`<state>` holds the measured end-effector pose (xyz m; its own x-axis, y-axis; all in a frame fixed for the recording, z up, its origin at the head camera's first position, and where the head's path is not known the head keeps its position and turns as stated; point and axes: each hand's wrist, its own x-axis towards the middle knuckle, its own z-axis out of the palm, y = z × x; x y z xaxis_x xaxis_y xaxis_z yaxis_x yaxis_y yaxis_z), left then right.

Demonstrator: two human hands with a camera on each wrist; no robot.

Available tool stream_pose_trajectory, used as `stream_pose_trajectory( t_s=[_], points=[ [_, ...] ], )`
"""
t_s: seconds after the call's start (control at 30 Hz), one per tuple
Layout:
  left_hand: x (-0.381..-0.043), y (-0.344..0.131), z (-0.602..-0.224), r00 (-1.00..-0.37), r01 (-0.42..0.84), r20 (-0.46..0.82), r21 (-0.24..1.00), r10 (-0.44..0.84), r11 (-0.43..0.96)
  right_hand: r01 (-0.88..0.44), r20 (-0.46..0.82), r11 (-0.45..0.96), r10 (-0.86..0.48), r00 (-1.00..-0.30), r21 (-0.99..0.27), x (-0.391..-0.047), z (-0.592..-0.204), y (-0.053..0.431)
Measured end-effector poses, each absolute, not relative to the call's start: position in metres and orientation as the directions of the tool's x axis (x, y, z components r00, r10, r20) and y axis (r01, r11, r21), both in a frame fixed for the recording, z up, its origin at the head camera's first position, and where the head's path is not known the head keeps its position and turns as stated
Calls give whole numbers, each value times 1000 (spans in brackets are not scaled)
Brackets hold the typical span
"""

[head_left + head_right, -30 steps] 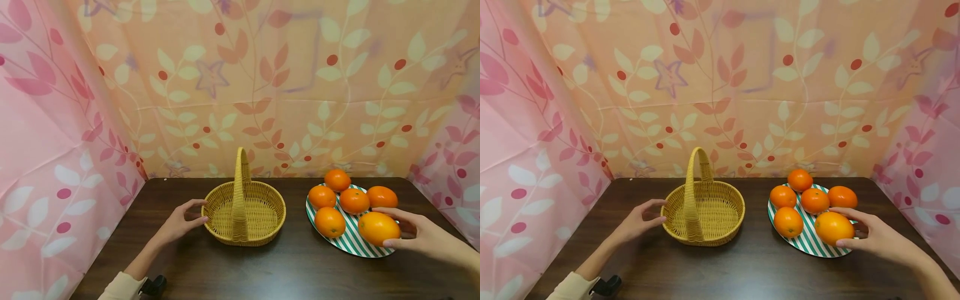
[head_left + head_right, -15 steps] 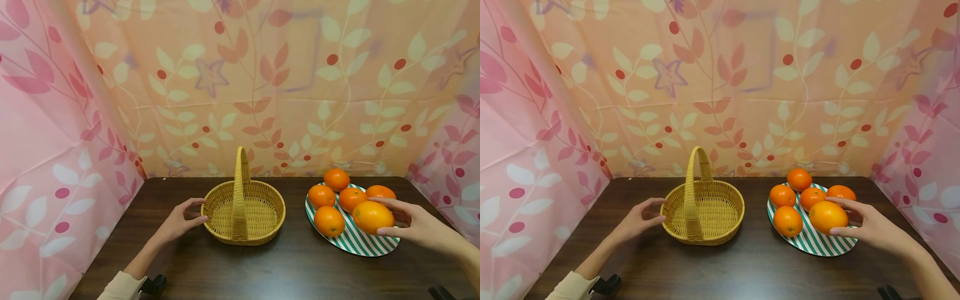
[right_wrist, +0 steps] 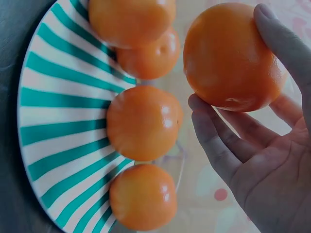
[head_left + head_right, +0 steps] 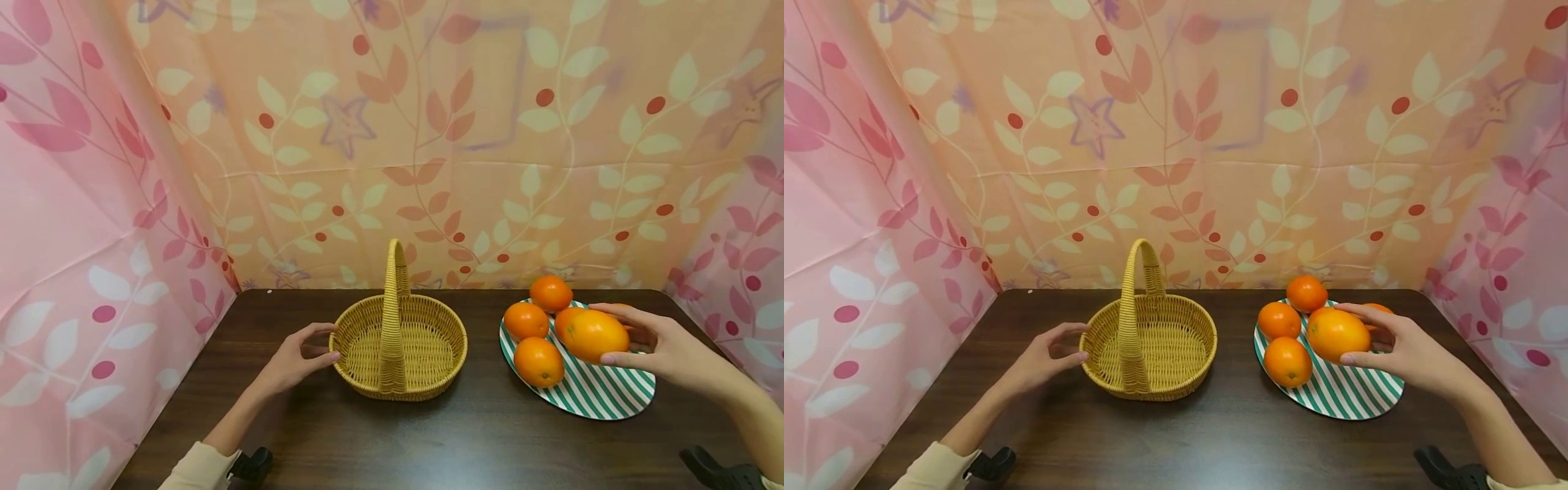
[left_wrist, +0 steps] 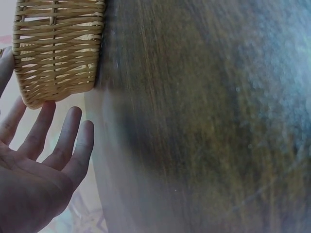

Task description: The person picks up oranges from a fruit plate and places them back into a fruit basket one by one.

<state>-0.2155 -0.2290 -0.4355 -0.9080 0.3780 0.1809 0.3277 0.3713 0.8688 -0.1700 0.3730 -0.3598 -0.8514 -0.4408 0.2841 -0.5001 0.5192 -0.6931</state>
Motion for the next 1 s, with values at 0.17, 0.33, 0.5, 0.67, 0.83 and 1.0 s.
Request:
stream_pose_trajectory(
  t_s=[0.17, 0.33, 0.5, 0.67, 0.83, 1.0],
  points=[
    [-218, -230, -437, -912, 324, 176, 862, 371, 389, -504, 299, 492, -438, -848, -709, -176, -354, 365],
    [-219, -231, -438, -917, 312, 164, 864, 363, 396, -496, 311, 502, -409, -858, -709, -183, -349, 354],
    [-217, -231, -437, -914, 319, 170, 862, 369, 394, -486, 310, 507, -394, -865, -712, -189, -347, 343],
    [-216, -231, -435, -910, 324, 173, 865, 377, 384, -472, 296, 506, -391, -871, -721, -194, -344, 333],
    [-215, -230, -434, -912, 314, 163, 868, 376, 386, -475, 283, 475, -421, -862, -741, -199, -343, 323],
    [-215, -230, -434, -914, 307, 157, 870, 373, 386, -470, 273, 413, -450, -850, -780, -205, -343, 312]
  ],
)
